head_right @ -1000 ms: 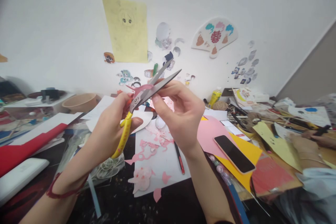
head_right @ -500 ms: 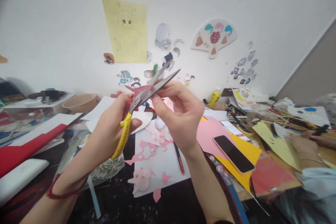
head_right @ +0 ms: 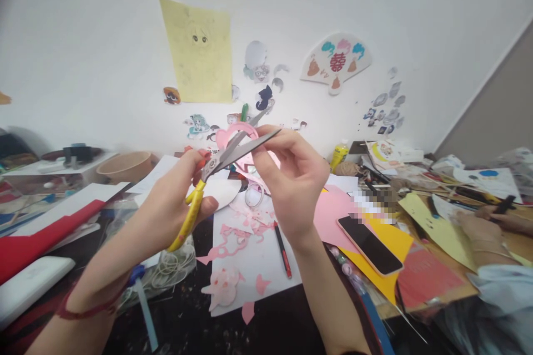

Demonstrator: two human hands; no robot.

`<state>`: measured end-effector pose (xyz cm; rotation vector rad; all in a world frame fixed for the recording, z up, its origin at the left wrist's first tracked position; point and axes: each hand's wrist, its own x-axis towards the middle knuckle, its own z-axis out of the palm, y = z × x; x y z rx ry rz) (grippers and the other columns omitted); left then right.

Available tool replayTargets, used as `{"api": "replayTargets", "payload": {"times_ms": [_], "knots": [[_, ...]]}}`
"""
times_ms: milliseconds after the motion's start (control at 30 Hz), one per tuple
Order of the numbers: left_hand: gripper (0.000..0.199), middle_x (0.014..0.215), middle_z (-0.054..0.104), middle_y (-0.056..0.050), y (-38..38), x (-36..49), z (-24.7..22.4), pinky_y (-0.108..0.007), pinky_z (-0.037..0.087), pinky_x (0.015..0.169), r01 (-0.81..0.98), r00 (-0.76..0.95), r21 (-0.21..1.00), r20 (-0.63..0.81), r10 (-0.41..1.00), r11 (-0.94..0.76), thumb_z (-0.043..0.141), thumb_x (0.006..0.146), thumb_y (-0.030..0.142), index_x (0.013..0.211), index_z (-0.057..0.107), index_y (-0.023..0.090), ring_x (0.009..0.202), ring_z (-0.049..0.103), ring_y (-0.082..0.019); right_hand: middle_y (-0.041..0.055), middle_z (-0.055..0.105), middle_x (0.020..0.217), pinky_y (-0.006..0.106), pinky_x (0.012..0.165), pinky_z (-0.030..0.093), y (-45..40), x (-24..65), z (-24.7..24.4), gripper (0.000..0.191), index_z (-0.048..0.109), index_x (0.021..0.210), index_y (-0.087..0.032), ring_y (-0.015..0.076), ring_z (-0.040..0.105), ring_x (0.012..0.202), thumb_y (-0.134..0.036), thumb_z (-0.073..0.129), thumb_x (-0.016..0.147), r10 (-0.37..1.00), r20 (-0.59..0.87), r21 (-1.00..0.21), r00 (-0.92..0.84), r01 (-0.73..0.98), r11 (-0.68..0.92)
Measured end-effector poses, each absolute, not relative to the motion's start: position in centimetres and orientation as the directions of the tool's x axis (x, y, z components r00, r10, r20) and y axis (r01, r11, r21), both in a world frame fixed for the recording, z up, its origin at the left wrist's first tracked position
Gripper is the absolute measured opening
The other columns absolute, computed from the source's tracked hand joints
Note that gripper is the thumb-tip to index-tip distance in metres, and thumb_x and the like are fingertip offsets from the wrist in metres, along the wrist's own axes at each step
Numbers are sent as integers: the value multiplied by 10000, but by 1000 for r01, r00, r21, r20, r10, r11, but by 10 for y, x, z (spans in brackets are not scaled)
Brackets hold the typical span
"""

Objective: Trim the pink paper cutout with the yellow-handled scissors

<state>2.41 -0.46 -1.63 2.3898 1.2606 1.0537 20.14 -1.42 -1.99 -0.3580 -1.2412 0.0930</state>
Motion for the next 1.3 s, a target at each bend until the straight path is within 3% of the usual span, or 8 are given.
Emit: {"api": "replayTargets", "payload": {"times_ms": [133, 233, 367, 567, 667, 800, 1133, 1300], "knots": [[315, 842, 527, -24, 2, -5, -9, -350, 398, 653, 546, 519, 499, 429, 739, -673, 510, 835, 516, 925, 481, 216, 714, 474, -190, -6, 723, 907, 375, 910, 590, -11, 206, -19, 155, 700, 818, -239, 160, 711, 910, -95, 661, 857, 230, 897, -308, 377, 161, 938], [290, 690, 462, 23, 5, -29, -3, -287, 336, 534, 471, 605, 530, 388, 696, -705, 511, 876, 511, 896, 541, 224, 589, 403, -145, -6, 716, 853, 351, 842, 596, -13, 206, -18, 122, 718, 821, -226, 148, 701, 840, -111, 688, 846, 261, 879, -335, 399, 128, 933], [237, 739, 463, 24, 1, -42, 2, -265, 346, 578, 346, 578, 607, 462, 672, -715, 535, 914, 439, 815, 496, 227, 667, 426, -133, -16, 701, 774, 300, 722, 592, -19, 199, -18, 70, 741, 828, -221, 128, 690, 731, -154, 724, 829, 387, 846, -448, 368, 96, 889], [257, 730, 524, 23, -9, -38, 7, -252, 370, 553, 469, 645, 578, 292, 706, -668, 605, 857, 474, 836, 566, 221, 646, 462, -136, -25, 693, 769, 308, 705, 611, -19, 192, -24, 41, 717, 830, -251, 138, 694, 733, -224, 742, 812, 461, 821, -514, 338, 85, 853], [315, 750, 559, 12, -6, -35, 5, -262, 391, 547, 490, 620, 556, 319, 717, -671, 574, 843, 525, 921, 586, 219, 644, 486, -152, -26, 693, 779, 290, 704, 610, -16, 193, -23, 40, 710, 842, -253, 123, 682, 722, -224, 731, 825, 469, 806, -528, 362, 78, 846], [357, 760, 551, 2, 1, -30, 0, -273, 406, 549, 472, 614, 548, 357, 704, -690, 505, 868, 559, 894, 556, 206, 637, 489, -154, -31, 690, 752, 246, 627, 584, -15, 195, -20, 46, 727, 856, -247, 96, 651, 653, -208, 729, 831, 485, 785, -537, 385, 33, 843], [335, 807, 585, -13, 7, -31, -3, -271, 429, 582, 461, 666, 531, 323, 673, -711, 532, 877, 523, 995, 573, 212, 666, 498, -157, -29, 727, 776, 242, 625, 586, -17, 199, -15, 89, 747, 835, -256, 99, 668, 678, -187, 766, 783, 513, 739, -559, 437, -28, 829], [345, 752, 575, -18, 9, -33, -1, -257, 416, 534, 383, 721, 576, 302, 623, -722, 538, 876, 546, 870, 580, 203, 631, 490, -148, -34, 733, 747, 202, 572, 551, -15, 205, -14, 89, 765, 807, -240, 76, 661, 632, -160, 781, 772, 515, 728, -558, 453, -47, 829]]}}
